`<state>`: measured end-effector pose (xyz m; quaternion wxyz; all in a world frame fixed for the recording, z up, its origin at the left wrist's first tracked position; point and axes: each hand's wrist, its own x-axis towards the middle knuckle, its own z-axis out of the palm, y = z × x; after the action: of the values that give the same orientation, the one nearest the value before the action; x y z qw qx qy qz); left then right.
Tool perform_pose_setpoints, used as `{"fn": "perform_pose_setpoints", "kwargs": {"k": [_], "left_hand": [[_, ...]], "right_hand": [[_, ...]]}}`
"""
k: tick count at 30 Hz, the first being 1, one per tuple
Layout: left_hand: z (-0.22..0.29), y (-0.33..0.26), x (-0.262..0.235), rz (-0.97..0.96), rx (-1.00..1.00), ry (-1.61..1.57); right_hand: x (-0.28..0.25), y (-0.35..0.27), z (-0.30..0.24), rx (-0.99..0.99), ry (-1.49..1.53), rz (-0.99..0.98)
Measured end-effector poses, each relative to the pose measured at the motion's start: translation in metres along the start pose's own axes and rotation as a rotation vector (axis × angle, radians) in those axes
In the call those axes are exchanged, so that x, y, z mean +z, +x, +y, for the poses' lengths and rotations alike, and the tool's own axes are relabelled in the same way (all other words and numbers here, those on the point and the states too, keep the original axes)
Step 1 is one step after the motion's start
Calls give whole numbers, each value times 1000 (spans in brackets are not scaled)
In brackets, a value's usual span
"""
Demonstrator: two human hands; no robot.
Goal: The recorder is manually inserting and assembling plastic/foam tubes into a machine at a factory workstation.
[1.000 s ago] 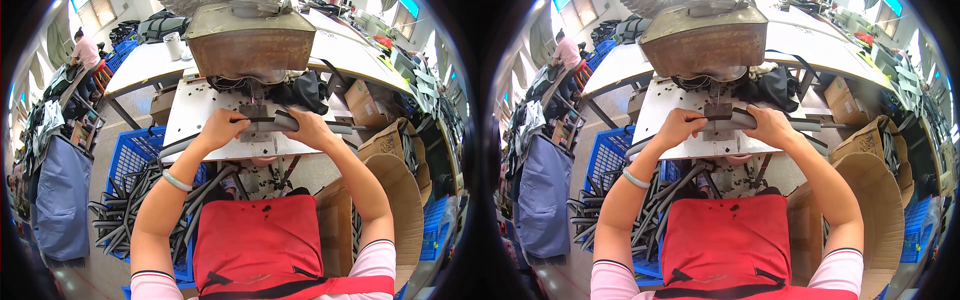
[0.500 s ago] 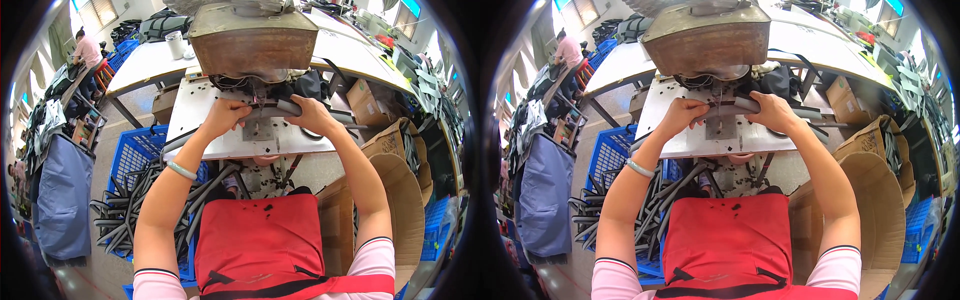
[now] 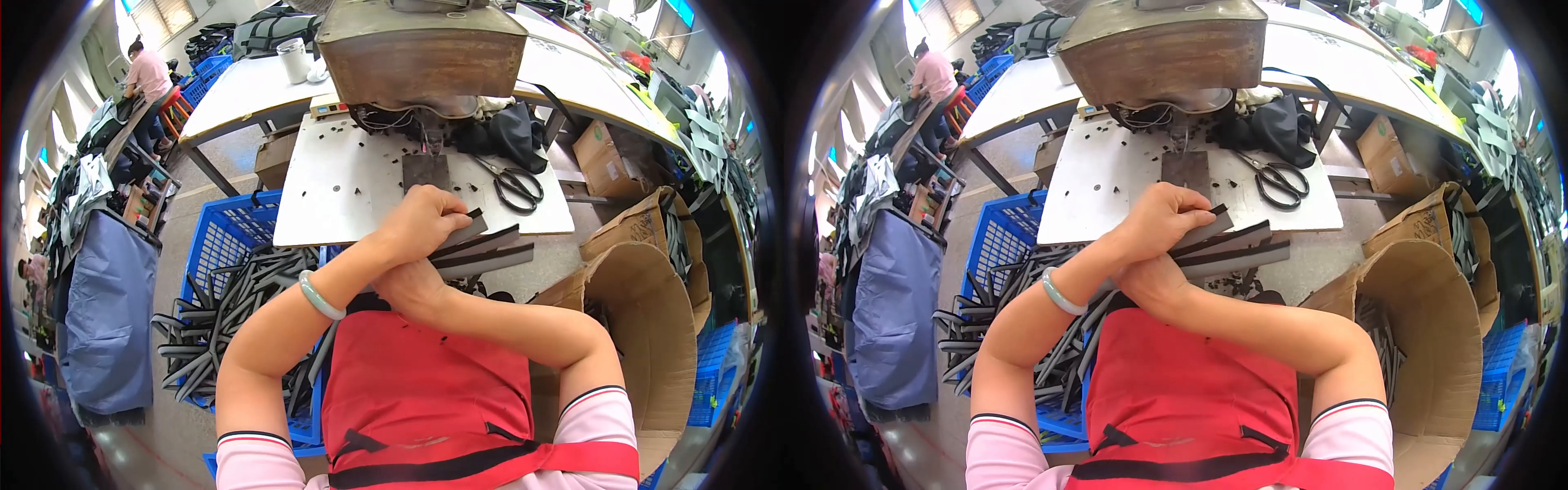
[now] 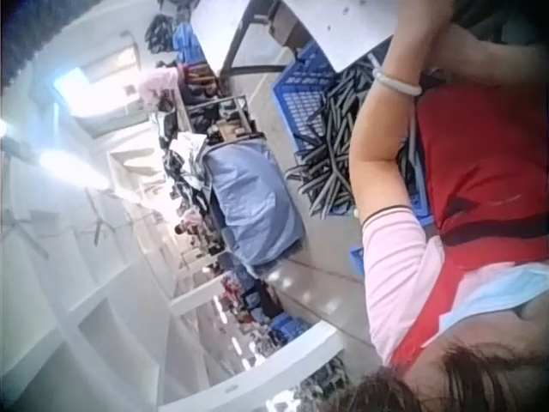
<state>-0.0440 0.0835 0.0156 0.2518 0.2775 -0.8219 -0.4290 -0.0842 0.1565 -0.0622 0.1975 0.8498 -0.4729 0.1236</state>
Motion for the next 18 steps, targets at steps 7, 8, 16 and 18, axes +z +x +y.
{"fn": "perform_pose_setpoints", "kwargs": {"k": [7,8,16,18], "left_hand": [[-46,-28,-27,-173,-236,-76],[-44,-31,-43,-289,-417,-3],[-33,-38,-54,-184,-332,-212],[-29,-28,-59,-100,-270,-179]], "right_hand": [[-59,-22,77,222,461,-278],[-63,-35,100,242,392,-255],[-82,-60,165,378,563,-258],[-90,-54,177,377,518,-201]]}}
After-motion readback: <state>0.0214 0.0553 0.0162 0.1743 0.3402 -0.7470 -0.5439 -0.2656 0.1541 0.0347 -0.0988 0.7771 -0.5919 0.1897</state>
